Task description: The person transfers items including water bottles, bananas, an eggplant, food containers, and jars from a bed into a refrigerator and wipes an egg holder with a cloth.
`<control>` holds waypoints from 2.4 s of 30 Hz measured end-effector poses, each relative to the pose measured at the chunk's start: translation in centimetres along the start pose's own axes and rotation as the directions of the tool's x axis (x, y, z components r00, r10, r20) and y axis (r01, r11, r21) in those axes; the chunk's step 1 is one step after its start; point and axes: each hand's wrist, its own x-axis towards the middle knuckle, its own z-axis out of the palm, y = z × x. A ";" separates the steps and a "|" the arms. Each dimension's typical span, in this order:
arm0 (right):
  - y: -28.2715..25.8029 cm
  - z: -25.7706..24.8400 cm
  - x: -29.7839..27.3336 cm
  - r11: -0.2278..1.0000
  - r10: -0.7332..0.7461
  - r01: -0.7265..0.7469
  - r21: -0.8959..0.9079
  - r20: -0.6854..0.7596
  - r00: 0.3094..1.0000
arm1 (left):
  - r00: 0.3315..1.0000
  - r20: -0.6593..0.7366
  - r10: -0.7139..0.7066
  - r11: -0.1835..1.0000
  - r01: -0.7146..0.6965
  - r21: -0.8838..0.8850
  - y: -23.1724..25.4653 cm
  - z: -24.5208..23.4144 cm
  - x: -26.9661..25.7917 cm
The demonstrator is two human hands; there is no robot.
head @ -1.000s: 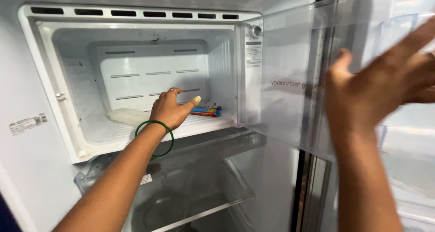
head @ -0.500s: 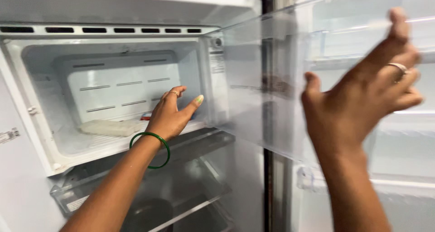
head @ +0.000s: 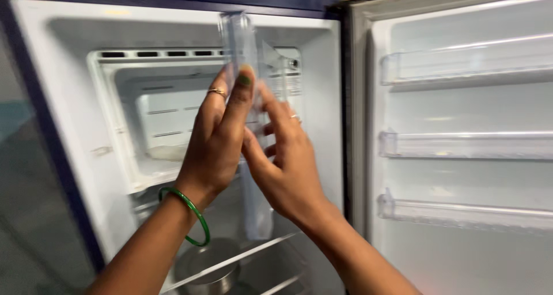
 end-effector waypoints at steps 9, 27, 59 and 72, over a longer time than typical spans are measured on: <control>1.2 11.1 1.4 0.932 0.053 -0.153 0.328 0.294 0.954 | 0.947 -0.284 0.149 0.794 0.057 0.606 -1.4 -10.3 -0.6; 12.6 15.6 4.7 0.959 -0.275 0.275 0.069 0.460 0.844 | 0.961 -0.253 0.108 0.214 0.226 0.950 -7.1 -10.9 3.1; 34.4 20.3 11.4 0.733 -0.431 0.511 -0.449 0.275 0.859 | 0.951 -0.164 0.264 -0.155 0.209 0.965 -27.2 -15.7 10.0; 36.5 21.7 11.9 0.716 -0.466 0.518 -0.468 0.233 0.854 | 0.949 -0.145 0.279 -0.126 0.186 0.974 -30.1 -17.1 11.2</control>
